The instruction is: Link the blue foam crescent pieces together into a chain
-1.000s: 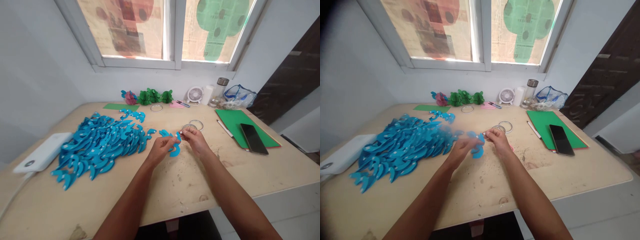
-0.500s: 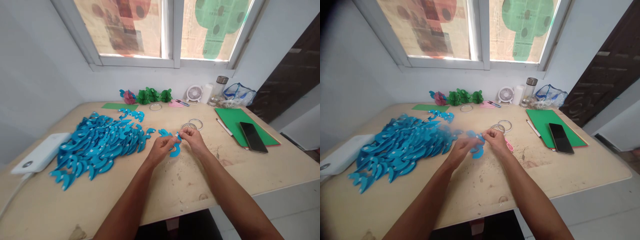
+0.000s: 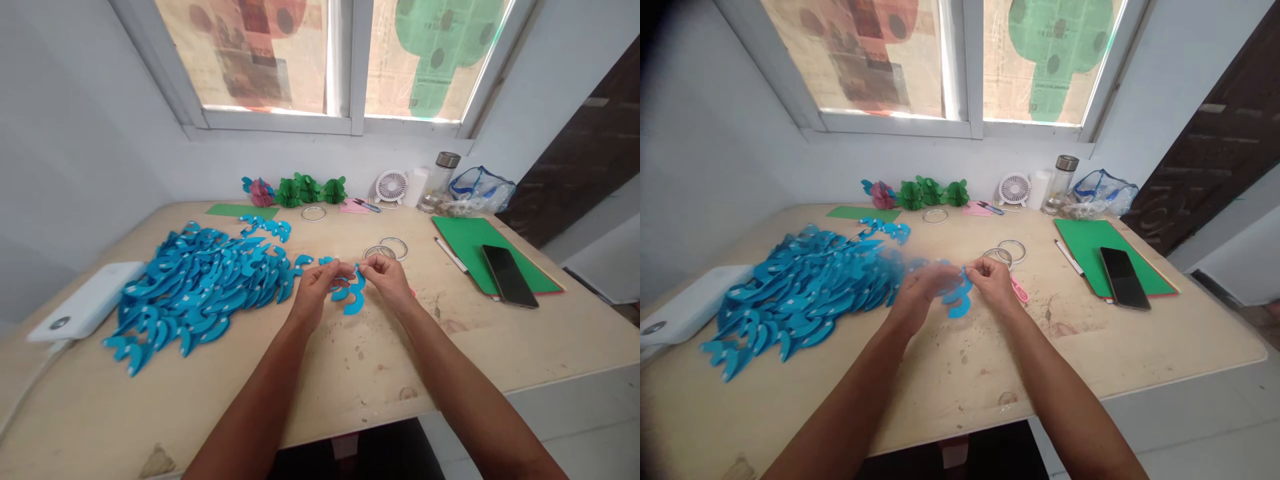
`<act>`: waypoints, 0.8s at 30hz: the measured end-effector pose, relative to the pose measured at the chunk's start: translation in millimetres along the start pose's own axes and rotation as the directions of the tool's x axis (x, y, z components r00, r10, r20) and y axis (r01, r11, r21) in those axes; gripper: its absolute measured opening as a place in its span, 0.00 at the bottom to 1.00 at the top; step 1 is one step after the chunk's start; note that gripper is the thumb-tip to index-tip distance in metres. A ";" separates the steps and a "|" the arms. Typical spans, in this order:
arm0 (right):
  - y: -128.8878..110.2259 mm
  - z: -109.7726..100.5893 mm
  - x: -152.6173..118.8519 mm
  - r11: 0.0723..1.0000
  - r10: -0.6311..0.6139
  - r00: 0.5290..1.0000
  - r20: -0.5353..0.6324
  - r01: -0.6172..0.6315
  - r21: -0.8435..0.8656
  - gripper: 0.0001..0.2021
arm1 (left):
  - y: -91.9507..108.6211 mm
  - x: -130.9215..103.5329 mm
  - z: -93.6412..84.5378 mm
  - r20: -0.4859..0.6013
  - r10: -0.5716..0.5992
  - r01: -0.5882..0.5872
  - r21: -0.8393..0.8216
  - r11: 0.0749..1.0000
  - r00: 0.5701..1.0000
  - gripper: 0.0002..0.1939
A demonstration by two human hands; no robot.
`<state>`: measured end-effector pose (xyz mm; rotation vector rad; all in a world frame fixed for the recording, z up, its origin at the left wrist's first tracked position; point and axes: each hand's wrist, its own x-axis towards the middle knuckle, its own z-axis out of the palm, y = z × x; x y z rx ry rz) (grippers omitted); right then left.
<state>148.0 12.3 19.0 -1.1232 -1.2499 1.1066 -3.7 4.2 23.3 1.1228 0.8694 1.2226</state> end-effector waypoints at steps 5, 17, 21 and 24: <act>2.6 0.8 0.5 0.997 -0.038 0.999 -0.007 0.037 -0.068 0.06 | 0.1 -0.3 -0.1 -0.017 -0.022 0.021 -0.014 1.000 1.000 0.17; -0.4 5.2 -4.2 0.975 -0.109 0.994 -0.024 0.102 -0.196 0.04 | -9.2 0.7 14.8 -0.182 0.074 -0.100 -0.133 0.986 0.981 0.24; -1.1 10.9 -7.7 0.990 -0.070 0.998 0.000 0.069 -0.122 0.04 | -9.7 -1.2 21.4 -0.264 0.112 -0.143 -0.100 0.985 0.958 0.25; -1.7 15.5 -10.6 0.998 -0.038 0.999 0.010 0.039 -0.052 0.04 | -7.7 -3.2 24.1 -0.302 0.122 -0.146 -0.058 0.988 0.946 0.24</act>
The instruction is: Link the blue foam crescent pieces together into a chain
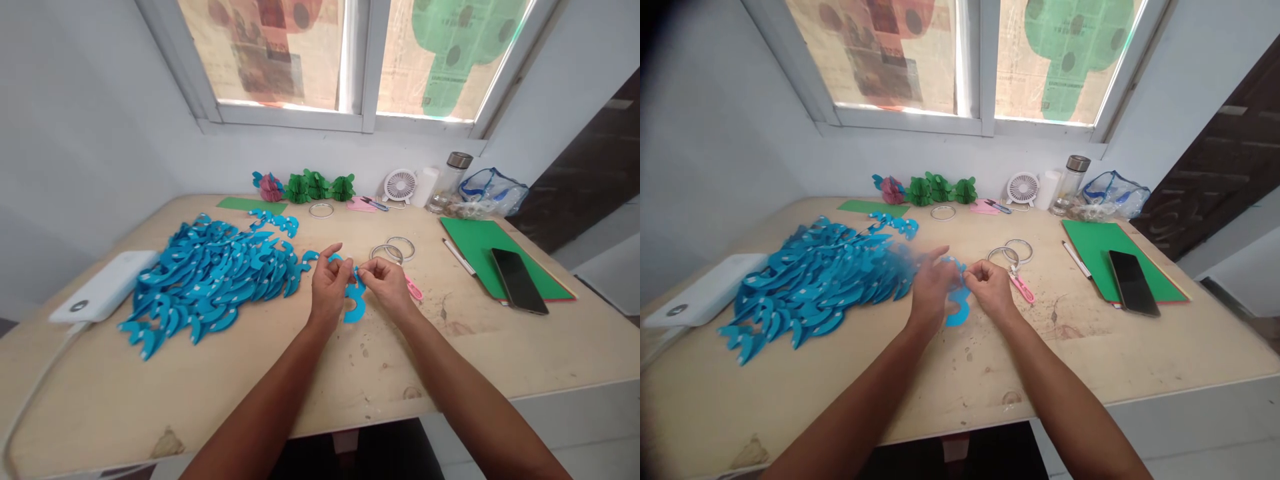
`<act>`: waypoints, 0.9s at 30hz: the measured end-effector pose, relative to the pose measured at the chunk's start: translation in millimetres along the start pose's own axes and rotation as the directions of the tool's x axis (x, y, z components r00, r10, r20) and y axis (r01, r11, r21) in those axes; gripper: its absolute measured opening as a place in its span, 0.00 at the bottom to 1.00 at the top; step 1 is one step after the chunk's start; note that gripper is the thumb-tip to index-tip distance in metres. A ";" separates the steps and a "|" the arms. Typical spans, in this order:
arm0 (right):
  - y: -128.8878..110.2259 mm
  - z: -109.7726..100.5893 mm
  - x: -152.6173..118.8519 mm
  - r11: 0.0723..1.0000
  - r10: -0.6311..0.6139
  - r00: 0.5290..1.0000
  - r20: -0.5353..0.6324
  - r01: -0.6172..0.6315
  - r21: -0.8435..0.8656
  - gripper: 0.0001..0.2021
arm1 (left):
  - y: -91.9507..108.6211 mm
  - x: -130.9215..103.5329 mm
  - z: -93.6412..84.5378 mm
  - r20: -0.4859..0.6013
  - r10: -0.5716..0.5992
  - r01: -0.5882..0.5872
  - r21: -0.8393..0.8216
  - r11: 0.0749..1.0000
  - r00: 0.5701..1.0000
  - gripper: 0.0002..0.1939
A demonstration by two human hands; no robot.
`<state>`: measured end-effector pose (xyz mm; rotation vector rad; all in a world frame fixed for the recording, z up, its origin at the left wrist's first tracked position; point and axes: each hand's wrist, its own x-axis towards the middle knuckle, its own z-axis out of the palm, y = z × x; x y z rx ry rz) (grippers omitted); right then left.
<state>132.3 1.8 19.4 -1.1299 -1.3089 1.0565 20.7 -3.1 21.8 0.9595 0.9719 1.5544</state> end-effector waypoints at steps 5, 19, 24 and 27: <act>-1.4 4.6 -3.1 0.998 0.014 1.000 0.021 -0.015 0.061 0.06 | 0.5 -1.6 -0.1 -0.017 0.054 -0.054 0.033 0.998 0.998 0.22; 0.4 5.7 -3.8 1.000 0.004 1.000 -0.001 -0.004 0.023 0.05 | 3.0 -4.0 0.9 -0.007 0.053 -0.053 0.051 0.997 0.999 0.22; 0.8 5.7 -4.2 1.000 -0.001 1.000 -0.018 0.001 0.009 0.05 | 5.0 -6.1 2.1 0.003 0.006 -0.006 0.082 0.997 1.000 0.22; 0.4 5.0 -4.0 1.000 -0.006 1.000 -0.027 0.006 -0.007 0.05 | 5.5 -6.8 1.9 0.007 -0.018 0.017 0.079 0.997 1.000 0.23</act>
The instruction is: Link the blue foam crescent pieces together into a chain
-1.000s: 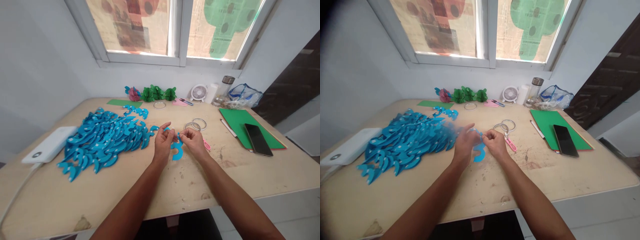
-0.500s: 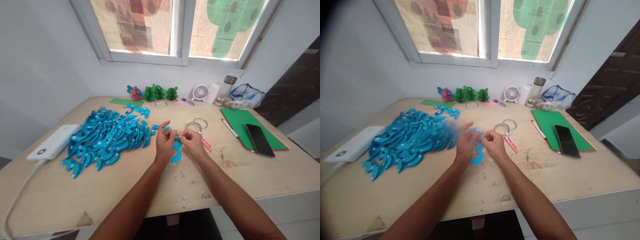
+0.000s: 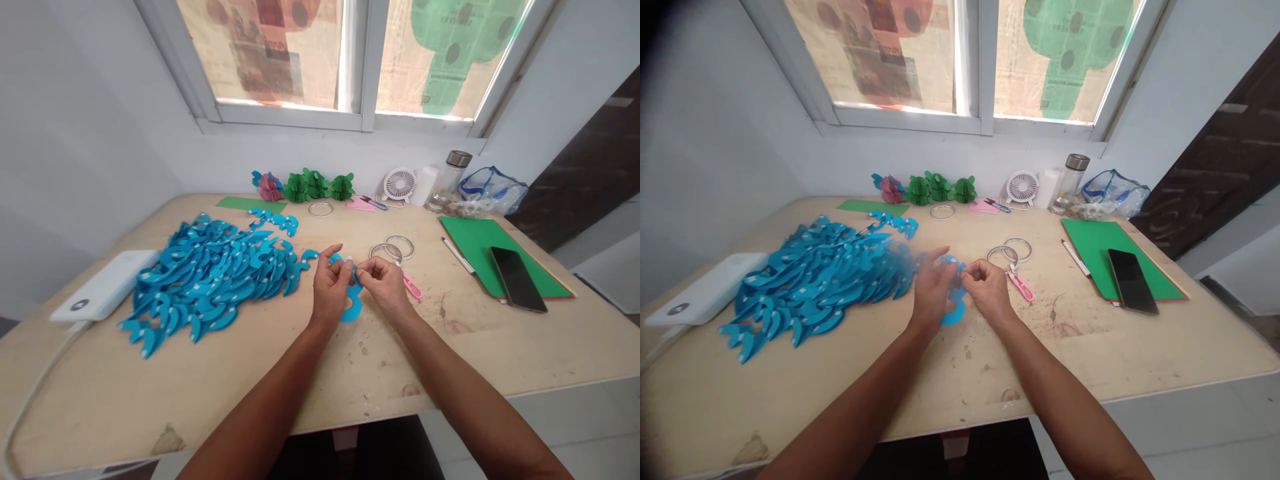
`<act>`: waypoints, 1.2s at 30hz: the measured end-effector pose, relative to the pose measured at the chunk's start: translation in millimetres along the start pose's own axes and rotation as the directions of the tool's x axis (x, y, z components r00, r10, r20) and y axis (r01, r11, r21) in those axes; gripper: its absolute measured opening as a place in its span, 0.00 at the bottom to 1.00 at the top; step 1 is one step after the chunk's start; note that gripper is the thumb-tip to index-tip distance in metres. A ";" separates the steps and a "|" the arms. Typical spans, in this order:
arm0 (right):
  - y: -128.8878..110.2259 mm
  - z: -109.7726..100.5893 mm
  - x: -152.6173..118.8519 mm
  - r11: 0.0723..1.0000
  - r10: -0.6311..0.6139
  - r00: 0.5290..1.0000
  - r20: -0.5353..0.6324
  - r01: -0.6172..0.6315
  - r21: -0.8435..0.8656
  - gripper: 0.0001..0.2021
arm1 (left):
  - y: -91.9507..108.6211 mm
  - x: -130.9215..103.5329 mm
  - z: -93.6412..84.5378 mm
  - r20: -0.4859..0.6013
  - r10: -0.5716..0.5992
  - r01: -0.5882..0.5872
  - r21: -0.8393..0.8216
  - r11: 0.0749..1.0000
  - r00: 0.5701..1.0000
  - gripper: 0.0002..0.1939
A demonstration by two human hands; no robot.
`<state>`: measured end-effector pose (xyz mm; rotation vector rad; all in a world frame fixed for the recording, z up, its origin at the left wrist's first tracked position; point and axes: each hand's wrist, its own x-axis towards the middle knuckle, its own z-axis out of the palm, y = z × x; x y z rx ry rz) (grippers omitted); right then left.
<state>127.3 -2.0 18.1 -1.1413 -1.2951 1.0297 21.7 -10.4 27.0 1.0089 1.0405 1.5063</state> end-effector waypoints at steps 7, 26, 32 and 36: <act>-0.4 -1.3 0.9 0.997 -0.024 0.999 -0.035 0.022 -0.067 0.04 | -0.2 0.2 -1.4 0.003 0.016 -0.016 0.008 1.000 1.000 0.23; 1.4 3.0 -0.2 0.998 -0.012 0.999 -0.044 0.010 -0.060 0.05 | -12.9 -3.2 -1.7 0.026 0.243 -0.244 0.161 0.956 0.970 0.23; -5.9 4.6 -3.0 0.999 0.046 0.999 -0.015 -0.046 0.024 0.06 | -12.5 -5.1 -2.3 0.032 0.345 -0.341 0.266 0.901 0.938 0.21; -6.7 6.1 -4.5 0.999 0.036 0.999 -0.013 -0.036 0.041 0.07 | -9.5 -3.6 -4.1 0.023 0.364 -0.355 0.294 0.887 0.931 0.20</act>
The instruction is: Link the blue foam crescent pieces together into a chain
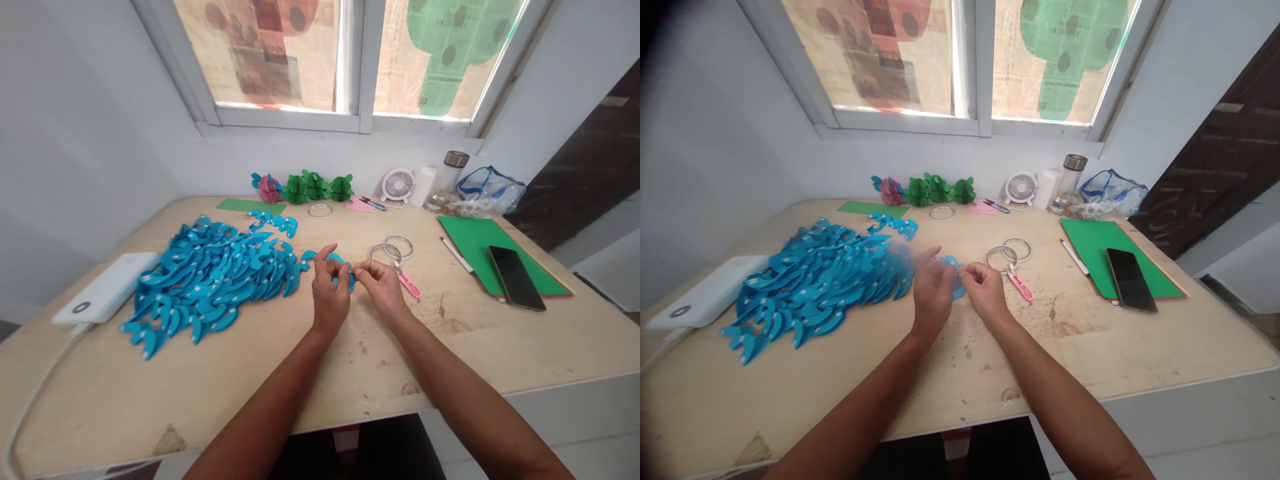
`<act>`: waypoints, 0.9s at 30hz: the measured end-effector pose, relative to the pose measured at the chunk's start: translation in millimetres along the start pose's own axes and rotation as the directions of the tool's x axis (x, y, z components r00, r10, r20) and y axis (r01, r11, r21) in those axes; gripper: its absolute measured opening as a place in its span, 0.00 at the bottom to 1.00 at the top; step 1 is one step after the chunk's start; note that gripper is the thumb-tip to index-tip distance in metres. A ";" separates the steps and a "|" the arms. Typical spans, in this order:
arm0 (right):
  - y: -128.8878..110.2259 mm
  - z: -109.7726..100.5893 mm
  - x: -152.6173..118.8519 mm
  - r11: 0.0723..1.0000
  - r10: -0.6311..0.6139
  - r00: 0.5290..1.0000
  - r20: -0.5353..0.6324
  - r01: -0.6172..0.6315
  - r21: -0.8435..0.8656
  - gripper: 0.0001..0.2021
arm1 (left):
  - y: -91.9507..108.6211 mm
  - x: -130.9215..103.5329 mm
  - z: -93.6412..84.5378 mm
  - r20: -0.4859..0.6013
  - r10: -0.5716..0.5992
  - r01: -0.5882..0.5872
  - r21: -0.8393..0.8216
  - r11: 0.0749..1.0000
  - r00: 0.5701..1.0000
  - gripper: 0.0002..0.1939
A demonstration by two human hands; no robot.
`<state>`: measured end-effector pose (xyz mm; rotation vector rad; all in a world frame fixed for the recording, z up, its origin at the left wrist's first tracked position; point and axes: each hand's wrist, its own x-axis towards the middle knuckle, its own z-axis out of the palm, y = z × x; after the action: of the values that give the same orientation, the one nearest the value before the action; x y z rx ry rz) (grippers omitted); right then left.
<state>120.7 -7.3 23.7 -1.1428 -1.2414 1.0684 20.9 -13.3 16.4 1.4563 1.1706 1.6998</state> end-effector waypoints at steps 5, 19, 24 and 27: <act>8.0 0.7 1.0 0.996 -0.046 0.999 -0.013 0.045 -0.078 0.07 | 2.8 2.7 -1.6 -0.034 -0.017 0.017 0.008 1.000 0.999 0.19; 4.2 1.2 -4.5 0.927 -0.170 0.985 -0.008 0.158 -0.339 0.08 | -4.3 4.3 -2.1 -0.025 -0.024 0.024 -0.012 1.000 0.999 0.18; 11.5 -3.1 0.4 0.929 -0.130 0.991 -0.029 0.111 -0.352 0.07 | -2.4 7.4 -2.2 -0.027 -0.083 0.079 -0.111 0.991 0.996 0.18; 12.7 -7.4 6.1 0.970 -0.102 0.993 -0.055 0.087 -0.228 0.07 | 2.1 10.1 -2.7 0.013 -0.200 0.198 -0.225 0.954 0.980 0.20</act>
<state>128.6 0.1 12.0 -1.2667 -1.3762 0.8274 16.4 -6.0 22.7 1.1535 1.0523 1.6414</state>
